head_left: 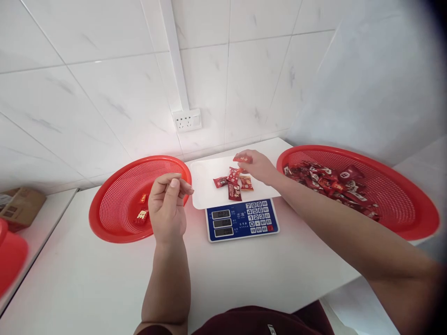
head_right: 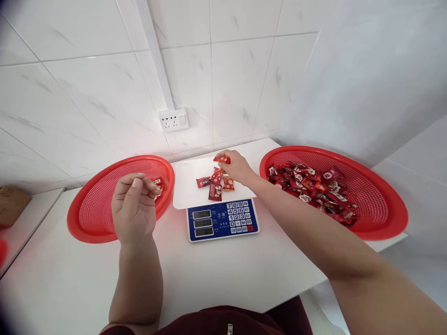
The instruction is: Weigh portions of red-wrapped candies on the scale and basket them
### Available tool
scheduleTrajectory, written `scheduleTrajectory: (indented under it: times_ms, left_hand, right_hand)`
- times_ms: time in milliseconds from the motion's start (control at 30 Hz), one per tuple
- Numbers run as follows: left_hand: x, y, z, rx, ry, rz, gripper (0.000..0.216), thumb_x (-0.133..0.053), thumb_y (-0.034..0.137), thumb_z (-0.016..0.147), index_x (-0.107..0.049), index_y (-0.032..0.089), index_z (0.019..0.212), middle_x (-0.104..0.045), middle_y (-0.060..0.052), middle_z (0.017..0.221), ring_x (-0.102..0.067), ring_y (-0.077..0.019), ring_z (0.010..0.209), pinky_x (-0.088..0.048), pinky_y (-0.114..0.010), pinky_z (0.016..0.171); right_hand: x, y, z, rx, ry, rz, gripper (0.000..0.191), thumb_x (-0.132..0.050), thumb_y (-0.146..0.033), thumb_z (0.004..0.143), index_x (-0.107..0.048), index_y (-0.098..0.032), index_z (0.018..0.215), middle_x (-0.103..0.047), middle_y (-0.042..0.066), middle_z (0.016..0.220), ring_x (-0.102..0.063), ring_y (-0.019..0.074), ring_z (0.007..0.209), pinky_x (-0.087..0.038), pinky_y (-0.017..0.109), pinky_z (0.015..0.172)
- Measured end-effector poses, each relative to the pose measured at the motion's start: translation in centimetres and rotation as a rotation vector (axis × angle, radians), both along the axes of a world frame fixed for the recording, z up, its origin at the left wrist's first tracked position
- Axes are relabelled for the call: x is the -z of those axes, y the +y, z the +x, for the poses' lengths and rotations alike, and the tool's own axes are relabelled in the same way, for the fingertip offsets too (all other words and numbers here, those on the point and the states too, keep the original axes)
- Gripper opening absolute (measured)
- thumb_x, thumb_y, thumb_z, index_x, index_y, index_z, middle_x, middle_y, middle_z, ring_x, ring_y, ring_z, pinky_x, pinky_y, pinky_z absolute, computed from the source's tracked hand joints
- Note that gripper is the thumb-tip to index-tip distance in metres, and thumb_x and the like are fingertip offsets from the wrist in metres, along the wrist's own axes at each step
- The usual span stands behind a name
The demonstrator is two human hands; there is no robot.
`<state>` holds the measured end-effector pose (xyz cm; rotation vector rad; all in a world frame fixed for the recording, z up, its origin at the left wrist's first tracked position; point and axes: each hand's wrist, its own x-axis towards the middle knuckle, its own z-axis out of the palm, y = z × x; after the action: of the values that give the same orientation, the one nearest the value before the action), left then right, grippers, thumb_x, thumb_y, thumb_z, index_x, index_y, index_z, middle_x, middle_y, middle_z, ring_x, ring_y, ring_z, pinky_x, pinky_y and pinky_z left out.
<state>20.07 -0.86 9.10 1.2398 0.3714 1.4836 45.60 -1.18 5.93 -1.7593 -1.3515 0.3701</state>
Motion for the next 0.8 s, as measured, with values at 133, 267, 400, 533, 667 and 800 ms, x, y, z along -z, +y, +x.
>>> scheduleTrajectory:
  times_ms: [133, 267, 400, 533, 667, 800]
  left_hand:
    - [0.0, -0.1, 0.1, 0.013, 0.006, -0.003, 0.010, -0.060, 0.027, 0.080, -0.063, 0.019, 0.085, -0.061, 0.000, 0.066, -0.057, -0.0093, 0.059, -0.048, -0.022, 0.059]
    - [-0.1, -0.1, 0.1, 0.009, 0.010, 0.003, 0.010, -0.060, 0.027, 0.081, -0.063, 0.019, 0.085, -0.061, 0.000, 0.066, -0.057, -0.0092, 0.059, -0.048, -0.022, 0.059]
    - [-0.2, -0.1, 0.2, 0.005, 0.014, 0.003, 0.010, -0.060, 0.027, 0.080, -0.063, 0.019, 0.085, -0.061, 0.001, 0.066, -0.057, -0.0091, 0.059, -0.048, -0.022, 0.059]
    - [0.0, -0.1, 0.3, 0.014, 0.016, 0.002, 0.010, -0.060, 0.027, 0.080, -0.063, 0.019, 0.085, -0.061, 0.001, 0.066, -0.057, -0.0090, 0.059, -0.048, -0.022, 0.059]
    - [0.1, -0.1, 0.3, 0.023, 0.013, 0.008, 0.010, -0.059, 0.026, 0.081, -0.063, 0.019, 0.085, -0.061, 0.000, 0.066, -0.057, -0.0090, 0.059, -0.048, -0.022, 0.059]
    - [0.2, 0.0, 0.4, 0.015, 0.026, 0.008, 0.010, -0.060, 0.027, 0.081, -0.063, 0.019, 0.085, -0.061, 0.001, 0.066, -0.057, -0.0090, 0.059, -0.048, -0.022, 0.058]
  right_hand:
    - [-0.3, -0.7, 0.2, -0.024, 0.126, -0.044, 0.022, -0.054, -0.024, 0.078, -0.060, -0.023, 0.098, -0.060, 0.006, 0.110, -0.062, 0.0166, 0.085, -0.056, 0.027, 0.059]
    - [-1.0, -1.4, 0.0, -0.001, 0.052, -0.117, 0.027, -0.052, -0.037, 0.081, -0.060, -0.023, 0.102, -0.066, 0.006, 0.099, -0.064, 0.0164, 0.072, -0.055, 0.030, 0.058]
    - [-1.3, -2.1, -0.6, -0.035, -0.144, -0.151, 0.034, -0.051, -0.044, 0.081, -0.062, -0.024, 0.107, -0.065, 0.005, 0.110, -0.060, 0.0227, 0.097, -0.049, 0.038, 0.083]
    - [-1.3, -2.7, -0.7, -0.056, -0.194, -0.213, 0.042, -0.052, -0.048, 0.079, -0.060, -0.024, 0.112, -0.061, 0.005, 0.119, -0.055, 0.0254, 0.108, -0.044, 0.039, 0.091]
    - [-0.7, -2.9, 0.2, -0.036, -0.059, -0.263, 0.053, -0.050, -0.053, 0.079, -0.051, -0.026, 0.125, -0.063, 0.008, 0.113, -0.064, 0.0220, 0.087, -0.054, 0.034, 0.069]
    - [-0.3, -3.9, 0.8, -0.098, 0.115, -0.196, 0.055, -0.051, -0.047, 0.081, -0.043, -0.029, 0.132, -0.057, 0.008, 0.124, -0.065, 0.0174, 0.078, -0.056, 0.028, 0.057]
